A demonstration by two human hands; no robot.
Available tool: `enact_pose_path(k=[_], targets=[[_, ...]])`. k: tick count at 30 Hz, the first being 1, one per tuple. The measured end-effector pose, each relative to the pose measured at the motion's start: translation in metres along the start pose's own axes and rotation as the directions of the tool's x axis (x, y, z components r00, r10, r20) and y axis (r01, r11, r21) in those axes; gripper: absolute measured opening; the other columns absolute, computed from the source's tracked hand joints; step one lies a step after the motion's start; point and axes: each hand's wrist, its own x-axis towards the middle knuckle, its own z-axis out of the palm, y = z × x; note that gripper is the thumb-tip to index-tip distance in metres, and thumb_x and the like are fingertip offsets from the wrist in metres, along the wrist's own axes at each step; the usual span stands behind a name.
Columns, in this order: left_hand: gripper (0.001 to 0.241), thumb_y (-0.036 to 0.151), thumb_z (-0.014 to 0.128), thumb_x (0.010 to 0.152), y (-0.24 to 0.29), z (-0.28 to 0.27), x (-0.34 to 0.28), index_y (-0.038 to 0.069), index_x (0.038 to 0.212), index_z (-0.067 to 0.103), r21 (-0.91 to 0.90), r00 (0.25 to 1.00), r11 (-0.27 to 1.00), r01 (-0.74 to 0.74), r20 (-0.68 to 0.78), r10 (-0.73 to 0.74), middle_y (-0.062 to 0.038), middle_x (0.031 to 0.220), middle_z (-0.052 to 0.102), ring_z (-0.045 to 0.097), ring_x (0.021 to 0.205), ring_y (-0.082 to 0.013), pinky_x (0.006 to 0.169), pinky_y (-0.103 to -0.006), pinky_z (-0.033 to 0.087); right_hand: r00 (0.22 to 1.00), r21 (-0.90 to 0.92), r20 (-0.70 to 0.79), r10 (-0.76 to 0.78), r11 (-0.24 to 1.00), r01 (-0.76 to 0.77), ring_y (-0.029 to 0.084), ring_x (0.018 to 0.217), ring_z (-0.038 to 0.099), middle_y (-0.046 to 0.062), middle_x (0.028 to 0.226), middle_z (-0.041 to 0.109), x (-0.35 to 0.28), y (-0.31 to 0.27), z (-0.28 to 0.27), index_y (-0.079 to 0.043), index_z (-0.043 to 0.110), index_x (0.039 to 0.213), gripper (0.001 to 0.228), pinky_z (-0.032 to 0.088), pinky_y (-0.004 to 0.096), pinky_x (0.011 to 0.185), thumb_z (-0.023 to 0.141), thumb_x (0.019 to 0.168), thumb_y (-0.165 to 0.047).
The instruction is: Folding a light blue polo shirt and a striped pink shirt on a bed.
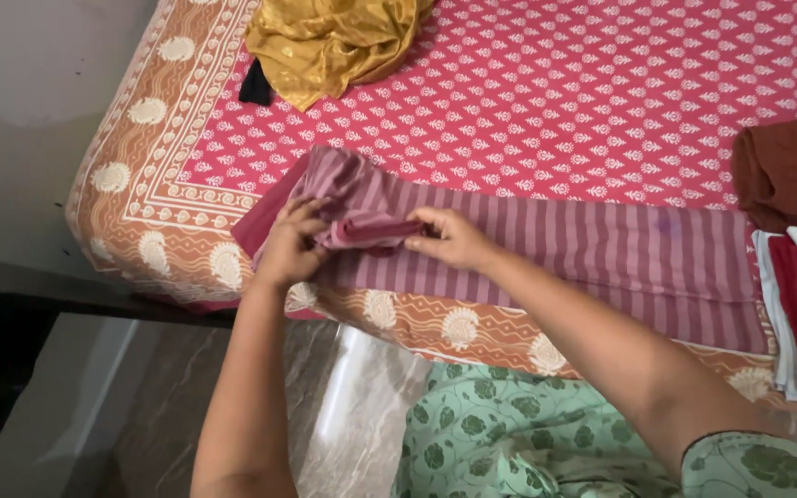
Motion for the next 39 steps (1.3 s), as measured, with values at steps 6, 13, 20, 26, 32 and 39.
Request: enact_pose_path(k=[6,13,20,26,32,39], targets=[[0.026,0.025,0.078,0.094,-0.015,0.011,0.021,0.007,0.113,0.074,-0.516,0.9,0.766,0.383,0.023,-0.434,-0.015,0.098,0.072,0.064,0.09,-0.021,0.082,-0.0335,0.053,0.905,0.349,-0.229,0.358,0.898,-0.267,0.011,0.083,0.071,0.008,0.099,0.076,0.033,0.0,-0.003,-0.005,0.068,0.113,0.017,0.061,0.023,0.071,0.067,0.096,-0.007],[0.031,0.019,0.073,0.093,-0.021,0.031,0.031,0.007,0.121,0.07,-0.343,0.915,0.885,0.316,-0.137,-0.38,-0.013,0.089,0.073,0.068,0.076,-0.0199,0.072,-0.0349,0.054,0.811,0.353,-0.273,0.518,0.838,-0.416,0.017,0.101,0.067,0.009,0.127,0.064,0.016,0.028,0.009,-0.014,0.046,0.139,0.061,0.058,0.029,0.069,0.063,0.086,0.01],[0.035,0.014,0.059,0.101,-0.01,0.039,0.038,0.009,0.136,0.063,-0.074,0.86,0.891,0.448,-0.235,-0.452,-0.02,0.121,0.069,0.067,0.105,-0.0403,0.086,-0.0501,0.052,0.838,0.329,-0.289,0.463,0.87,-0.367,0.02,0.11,0.067,0.004,0.135,0.058,0.0,0.041,0.021,-0.022,0.053,0.146,0.069,0.062,0.031,0.079,0.065,0.083,0.005],[0.047,0.031,0.058,0.1,0.022,0.065,0.04,0.022,0.146,0.052,0.402,0.944,0.855,0.328,-0.168,-0.283,-0.01,0.161,0.048,0.043,0.148,-0.0318,0.121,-0.0511,0.032,0.869,-0.604,-0.379,0.317,0.627,-0.492,0.037,0.145,0.039,0.017,0.158,0.036,-0.004,-0.017,0.032,-0.025,0.048,0.15,0.064,0.035,0.05,0.12,0.072,0.092,-0.034],[0.085,0.072,0.036,0.093,0.026,0.073,0.04,0.028,0.162,0.017,0.498,0.839,0.756,0.425,0.096,-0.535,-0.008,0.168,0.022,0.015,0.155,-0.0286,0.121,-0.0602,-0.002,0.835,-0.813,-0.112,0.538,0.433,-0.389,0.03,0.158,0.0,0.015,0.171,0.001,-0.044,-0.026,0.026,-0.014,0.004,0.165,0.086,0.0,0.051,0.125,0.029,0.1,-0.065],[0.091,0.073,0.036,0.091,0.035,0.088,0.04,0.017,0.162,0.02,0.507,0.786,0.691,0.515,0.043,-0.617,-0.01,0.168,0.022,0.014,0.155,-0.0282,0.12,-0.0622,-0.004,0.779,-0.839,-0.255,0.573,0.269,-0.472,0.026,0.157,0.0,0.012,0.17,0.001,-0.153,-0.022,-0.04,-0.006,0.007,0.162,0.083,-0.004,0.051,0.123,0.026,0.103,-0.062]])
